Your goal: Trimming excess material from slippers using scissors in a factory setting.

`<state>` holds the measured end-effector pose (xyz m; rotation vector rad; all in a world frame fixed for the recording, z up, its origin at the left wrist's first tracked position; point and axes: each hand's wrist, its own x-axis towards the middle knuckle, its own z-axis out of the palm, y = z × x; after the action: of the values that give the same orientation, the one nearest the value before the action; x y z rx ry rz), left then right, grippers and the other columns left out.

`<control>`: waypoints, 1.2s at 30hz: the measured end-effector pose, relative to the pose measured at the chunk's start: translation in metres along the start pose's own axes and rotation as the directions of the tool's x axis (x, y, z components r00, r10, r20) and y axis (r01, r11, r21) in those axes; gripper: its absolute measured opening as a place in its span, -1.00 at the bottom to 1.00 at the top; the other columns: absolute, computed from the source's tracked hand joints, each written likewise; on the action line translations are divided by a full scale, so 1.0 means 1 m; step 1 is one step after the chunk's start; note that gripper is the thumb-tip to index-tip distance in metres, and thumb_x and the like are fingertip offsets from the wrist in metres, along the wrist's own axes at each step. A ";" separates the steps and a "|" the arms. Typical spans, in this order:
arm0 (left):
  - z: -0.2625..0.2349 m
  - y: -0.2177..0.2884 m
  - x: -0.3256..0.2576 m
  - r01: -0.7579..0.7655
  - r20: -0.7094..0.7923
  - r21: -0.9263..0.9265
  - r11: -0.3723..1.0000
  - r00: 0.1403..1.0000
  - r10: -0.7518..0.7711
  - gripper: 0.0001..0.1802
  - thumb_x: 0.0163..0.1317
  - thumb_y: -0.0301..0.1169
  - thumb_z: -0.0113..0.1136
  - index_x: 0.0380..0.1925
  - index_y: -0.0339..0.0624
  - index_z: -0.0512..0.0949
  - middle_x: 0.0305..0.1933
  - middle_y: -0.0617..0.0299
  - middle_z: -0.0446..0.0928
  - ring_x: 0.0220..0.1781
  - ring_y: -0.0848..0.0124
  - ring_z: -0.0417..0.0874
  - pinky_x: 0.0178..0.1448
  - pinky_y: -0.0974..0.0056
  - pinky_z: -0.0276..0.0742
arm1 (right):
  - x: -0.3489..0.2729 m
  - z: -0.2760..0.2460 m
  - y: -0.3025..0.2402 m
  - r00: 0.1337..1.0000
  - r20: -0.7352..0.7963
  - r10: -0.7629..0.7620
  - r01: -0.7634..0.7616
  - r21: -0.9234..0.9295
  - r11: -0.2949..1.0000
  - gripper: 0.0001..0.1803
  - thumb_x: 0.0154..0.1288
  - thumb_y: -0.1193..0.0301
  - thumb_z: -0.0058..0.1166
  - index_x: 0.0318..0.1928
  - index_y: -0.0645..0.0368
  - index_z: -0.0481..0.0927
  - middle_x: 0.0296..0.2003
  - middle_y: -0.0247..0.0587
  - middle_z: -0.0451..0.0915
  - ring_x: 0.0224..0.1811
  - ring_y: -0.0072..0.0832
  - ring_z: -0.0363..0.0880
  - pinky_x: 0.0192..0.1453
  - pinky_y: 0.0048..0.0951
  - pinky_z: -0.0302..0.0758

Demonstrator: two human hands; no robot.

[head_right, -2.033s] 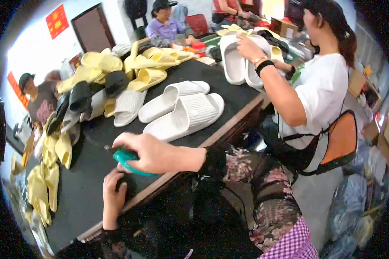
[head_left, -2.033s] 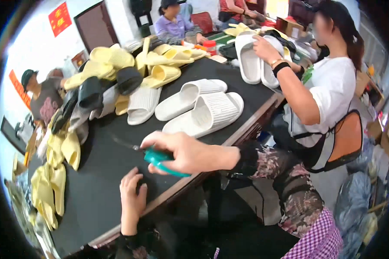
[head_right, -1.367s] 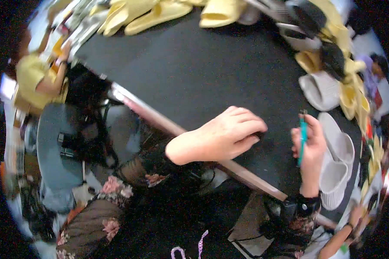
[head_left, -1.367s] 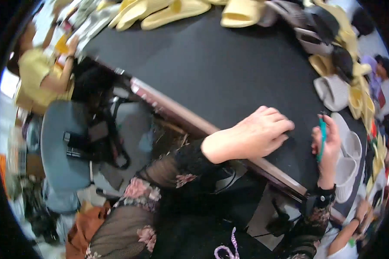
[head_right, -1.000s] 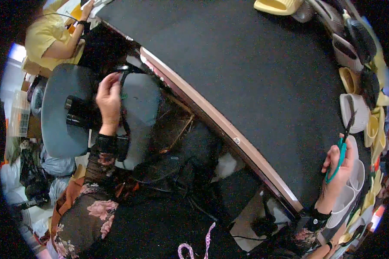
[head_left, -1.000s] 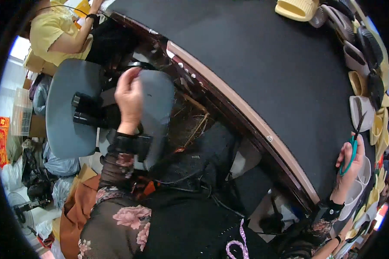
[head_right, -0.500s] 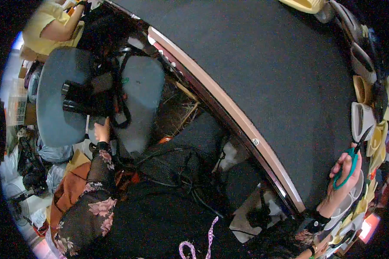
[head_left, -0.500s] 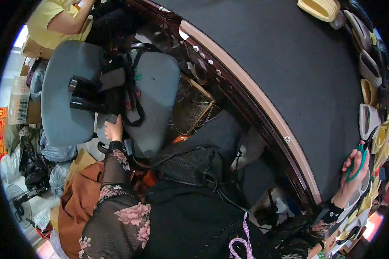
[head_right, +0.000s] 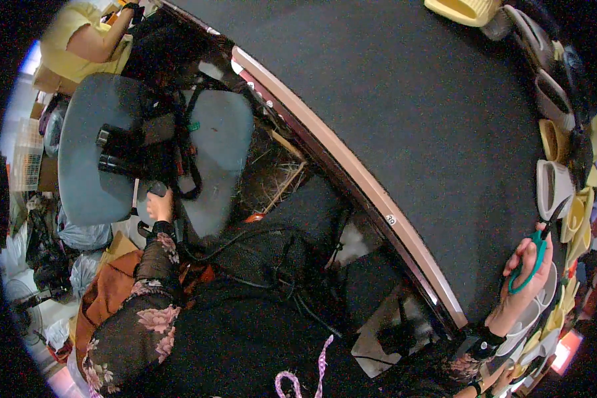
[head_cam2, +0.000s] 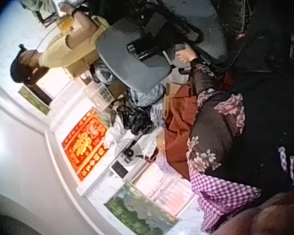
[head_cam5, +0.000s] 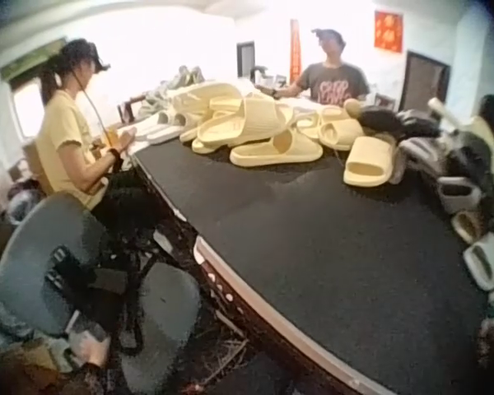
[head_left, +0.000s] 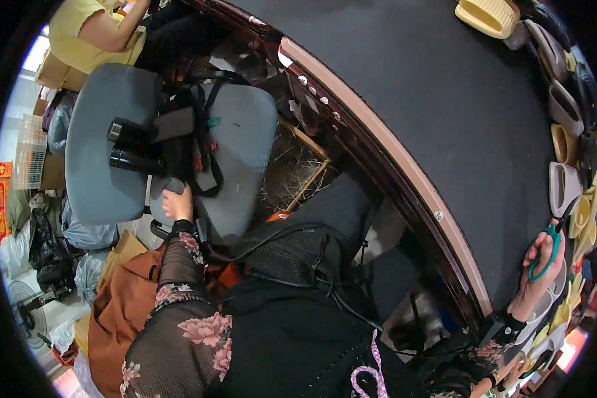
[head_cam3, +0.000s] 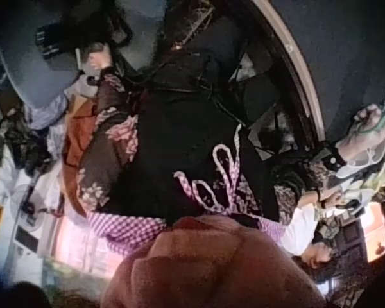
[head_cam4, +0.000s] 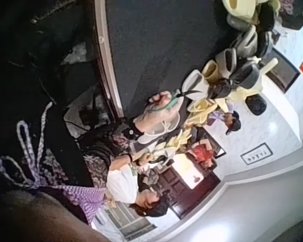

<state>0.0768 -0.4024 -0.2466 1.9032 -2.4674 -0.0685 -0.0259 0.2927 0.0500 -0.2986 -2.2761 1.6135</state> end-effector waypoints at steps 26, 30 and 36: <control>-0.002 -0.010 -0.004 -0.019 -0.031 -0.096 0.995 0.999 0.016 -0.07 -0.17 0.01 0.32 0.18 -0.19 0.17 0.13 0.02 0.39 0.17 -0.01 0.36 0.19 -0.08 0.23 | -0.002 0.003 0.000 1.000 0.001 -0.002 0.002 -0.074 0.997 -0.53 0.32 0.33 0.02 0.18 0.20 0.31 -0.44 -0.36 0.40 -0.66 -0.76 0.27 -0.69 -0.75 0.19; 0.000 -0.009 -0.002 -0.010 -0.035 -0.091 0.996 0.999 0.007 -0.08 -0.17 0.00 0.32 0.17 -0.18 0.19 0.12 0.02 0.40 0.16 -0.02 0.37 0.17 -0.08 0.25 | -0.003 0.007 -0.003 1.000 0.007 -0.007 0.008 -0.078 0.997 -0.54 0.32 0.35 0.01 0.18 0.21 0.32 -0.45 -0.38 0.40 -0.65 -0.77 0.27 -0.69 -0.75 0.19; 0.011 -0.034 0.029 -0.212 -0.154 -0.013 0.977 0.966 0.208 -0.05 -0.17 0.07 0.37 0.17 -0.19 0.23 0.07 -0.01 0.46 0.06 -0.02 0.51 0.04 -0.05 0.45 | -0.002 0.004 -0.006 0.999 -0.039 0.030 -0.034 -0.098 0.995 -0.49 0.26 0.30 0.08 0.17 0.19 0.33 -0.45 -0.41 0.43 -0.65 -0.79 0.28 -0.68 -0.76 0.18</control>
<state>0.1018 -0.4384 -0.2598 1.5604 -2.5308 0.0431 -0.0259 0.2861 0.0544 -0.3882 -2.3381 1.5001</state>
